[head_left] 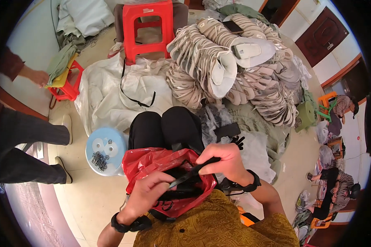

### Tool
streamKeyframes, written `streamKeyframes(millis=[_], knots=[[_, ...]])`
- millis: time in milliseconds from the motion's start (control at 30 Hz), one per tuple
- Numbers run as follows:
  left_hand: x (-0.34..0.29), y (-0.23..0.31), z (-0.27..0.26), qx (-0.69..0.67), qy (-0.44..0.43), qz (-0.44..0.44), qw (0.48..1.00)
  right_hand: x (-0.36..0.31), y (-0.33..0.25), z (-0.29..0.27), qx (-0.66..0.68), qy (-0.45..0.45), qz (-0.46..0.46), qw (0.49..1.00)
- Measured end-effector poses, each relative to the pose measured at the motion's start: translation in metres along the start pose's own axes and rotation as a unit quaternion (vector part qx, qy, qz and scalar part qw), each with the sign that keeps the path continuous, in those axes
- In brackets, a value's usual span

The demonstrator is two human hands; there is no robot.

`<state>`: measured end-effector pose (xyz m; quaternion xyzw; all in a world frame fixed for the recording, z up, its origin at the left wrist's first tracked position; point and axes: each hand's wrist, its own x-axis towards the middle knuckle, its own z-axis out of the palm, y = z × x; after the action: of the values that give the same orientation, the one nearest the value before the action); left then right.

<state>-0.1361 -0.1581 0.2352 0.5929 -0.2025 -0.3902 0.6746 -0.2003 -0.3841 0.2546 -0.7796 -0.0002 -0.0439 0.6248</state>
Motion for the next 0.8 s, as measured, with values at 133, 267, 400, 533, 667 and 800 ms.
streamKeyframes(millis=[133,267,400,533,667,800], knots=[[0.015,0.011,0.023,0.345,0.017,0.179,0.921,0.006,-0.009,0.006,-0.072,-0.077,-0.062,0.992],[0.017,0.017,0.029,0.213,-0.017,0.042,0.976,0.009,-0.009,0.004,0.075,-0.092,0.06,0.991],[0.013,0.012,0.033,-0.026,-0.021,0.013,0.999,0.008,0.004,0.006,0.179,-0.06,0.127,0.974],[0.022,0.006,0.038,-0.105,0.006,0.056,0.993,0.012,0.002,0.015,0.025,-0.018,-0.071,0.997],[0.023,0.006,0.051,-0.04,0.097,0.078,0.991,0.014,0.001,0.024,-0.032,0.016,-0.155,0.987],[0.019,0.017,0.05,0.191,0.068,0.123,0.971,0.016,0.005,0.024,-0.017,0.011,-0.166,0.986]])
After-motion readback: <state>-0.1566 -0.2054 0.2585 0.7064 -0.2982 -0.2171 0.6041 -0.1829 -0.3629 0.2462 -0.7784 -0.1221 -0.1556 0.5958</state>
